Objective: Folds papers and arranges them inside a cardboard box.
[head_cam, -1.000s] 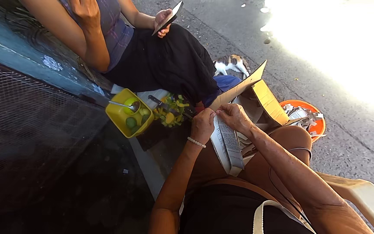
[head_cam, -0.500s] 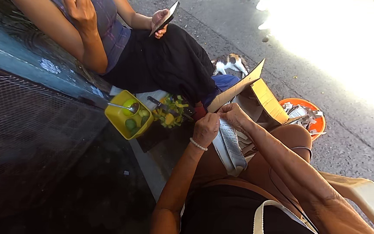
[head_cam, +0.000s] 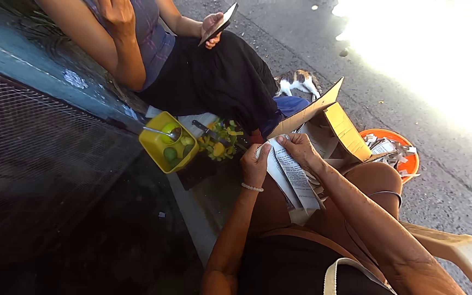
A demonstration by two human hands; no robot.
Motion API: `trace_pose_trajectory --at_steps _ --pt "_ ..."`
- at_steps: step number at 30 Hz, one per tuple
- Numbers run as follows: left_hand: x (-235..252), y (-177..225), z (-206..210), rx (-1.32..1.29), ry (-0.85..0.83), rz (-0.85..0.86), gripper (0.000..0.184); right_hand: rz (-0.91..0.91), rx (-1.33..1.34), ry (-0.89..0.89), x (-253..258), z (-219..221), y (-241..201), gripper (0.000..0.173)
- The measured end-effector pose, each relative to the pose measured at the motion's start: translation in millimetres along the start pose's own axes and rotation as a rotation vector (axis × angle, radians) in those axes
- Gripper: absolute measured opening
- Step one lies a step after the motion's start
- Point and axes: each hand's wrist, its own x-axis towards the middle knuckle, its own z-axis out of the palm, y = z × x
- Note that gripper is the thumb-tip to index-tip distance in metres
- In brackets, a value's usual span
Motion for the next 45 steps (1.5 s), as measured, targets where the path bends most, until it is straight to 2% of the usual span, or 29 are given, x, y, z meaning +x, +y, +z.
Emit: trace_pose_trajectory --at_steps 5,8,11,14,21,24,26,30,33,35,39,42,45 --pt "6.4 7.0 6.4 0.124 0.121 0.323 0.021 0.047 -0.065 0.039 2.6 4.0 -6.0 0.032" --pt "5.8 8.7 4.2 0.208 0.126 0.435 0.022 0.099 -0.054 0.043 6.0 6.6 -2.1 0.032" --pt "-5.4 14.2 3.0 0.233 0.14 0.522 0.022 0.204 -0.126 0.126 12.9 5.2 19.4 0.033" --pt "-0.5 11.6 -3.1 0.257 0.135 0.417 0.023 0.22 -0.105 0.083 12.7 8.7 17.7 0.032" --pt "21.6 0.1 -18.5 0.309 0.023 0.222 0.028 0.065 0.005 -0.022 1.0 3.7 -0.4 0.02" --pt "25.5 3.2 -18.6 0.307 -0.01 0.142 0.03 0.095 -0.118 -0.025 -8.2 2.8 6.1 0.012" --pt "23.6 2.1 -14.9 0.223 0.008 0.071 0.027 0.087 -0.221 0.02 -9.5 1.3 14.7 0.01" --pt "1.1 -6.8 1.5 -0.074 -0.061 -0.219 0.047 0.084 -0.14 0.077 -5.2 -0.2 13.4 0.013" --pt "-15.5 -8.2 15.5 -0.143 -0.011 -0.289 0.027 0.05 -0.145 0.047 -1.6 0.9 9.2 0.015" --pt "-18.8 -5.1 19.9 -0.13 0.039 -0.248 0.021 0.03 -0.226 0.041 -2.2 2.2 11.4 0.021" --pt "-11.6 -5.1 17.7 0.054 0.066 -0.038 0.025 0.041 -0.331 0.077 -0.4 3.2 17.1 0.035" --pt "-10.0 -10.1 17.0 0.224 0.097 0.193 0.029 0.058 -0.329 0.094 0.6 6.9 19.9 0.036" --pt "-13.6 -15.6 14.9 0.301 0.127 0.385 0.016 0.06 -0.385 0.075 1.0 12.7 23.2 0.035"
